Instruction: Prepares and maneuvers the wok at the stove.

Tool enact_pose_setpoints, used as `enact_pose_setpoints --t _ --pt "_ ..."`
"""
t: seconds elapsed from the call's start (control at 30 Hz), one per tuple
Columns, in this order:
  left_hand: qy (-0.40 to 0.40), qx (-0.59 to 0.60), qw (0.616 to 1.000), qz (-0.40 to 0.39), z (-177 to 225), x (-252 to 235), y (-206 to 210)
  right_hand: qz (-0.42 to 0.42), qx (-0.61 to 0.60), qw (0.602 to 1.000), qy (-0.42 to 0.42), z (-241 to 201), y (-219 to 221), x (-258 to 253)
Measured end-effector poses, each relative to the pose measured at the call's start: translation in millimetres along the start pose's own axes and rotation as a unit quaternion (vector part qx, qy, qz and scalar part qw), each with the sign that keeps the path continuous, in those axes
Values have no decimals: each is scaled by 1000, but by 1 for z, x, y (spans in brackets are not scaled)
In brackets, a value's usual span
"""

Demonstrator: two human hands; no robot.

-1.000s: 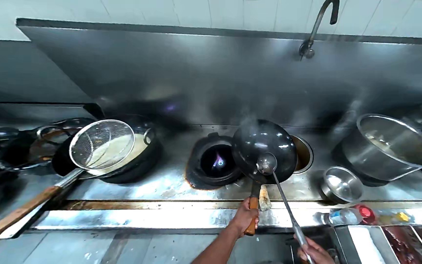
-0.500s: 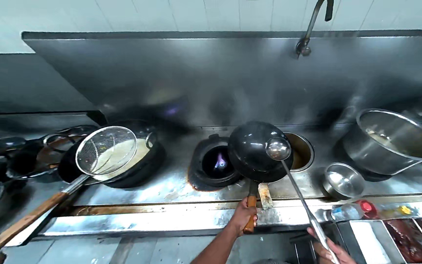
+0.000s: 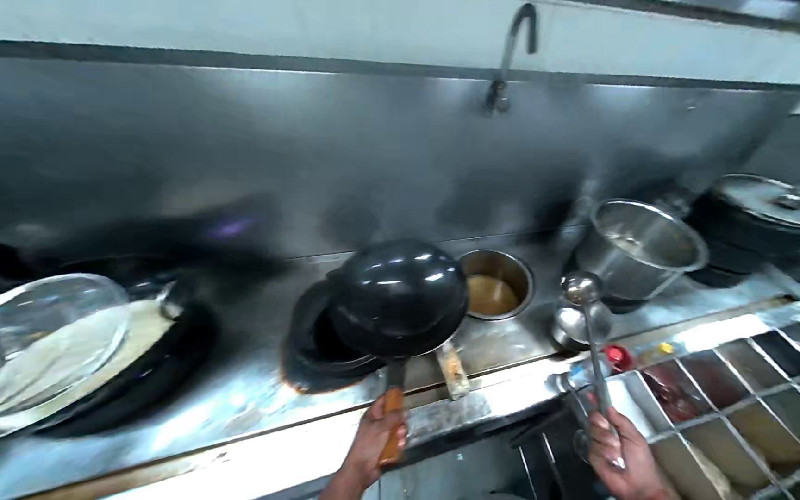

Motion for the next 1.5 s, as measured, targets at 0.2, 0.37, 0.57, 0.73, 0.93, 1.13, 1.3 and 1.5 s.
enact_pose_setpoints --t 0.2,0.37,0.57,0.73,0.93,1.13,1.3,1.5 --pt "15 -4 1000 24 3 12 -34 147 28 987 -60 -5 1 -14" --pt "6 -7 999 39 1 22 -52 255 189 942 -112 -2 13 -21" --pt "8 31 999 37 -5 26 -67 291 392 863 -130 7 14 -26" --pt "1 47 998 46 -7 24 -73 299 550 768 -132 9 5 -27" --pt "-3 74 996 52 -9 26 -75 288 565 757 -159 22 -3 -20" --pt "-25 82 995 47 -16 25 -70 73 442 888 -101 55 14 17" --pt "-30 63 997 45 -24 21 -77 -101 458 882 38 95 29 3" --pt "-30 52 997 46 -31 22 -79 -179 518 827 124 150 41 -27"
Point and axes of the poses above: each hand's wrist, its own x-axis away from the middle knuckle, its own y-axis out of the palm, z = x × y, the point moved 4 cm from there along -x, towards the middle knuckle, and after that the axes turned 3 degrees about z, right-handed, at the moved point
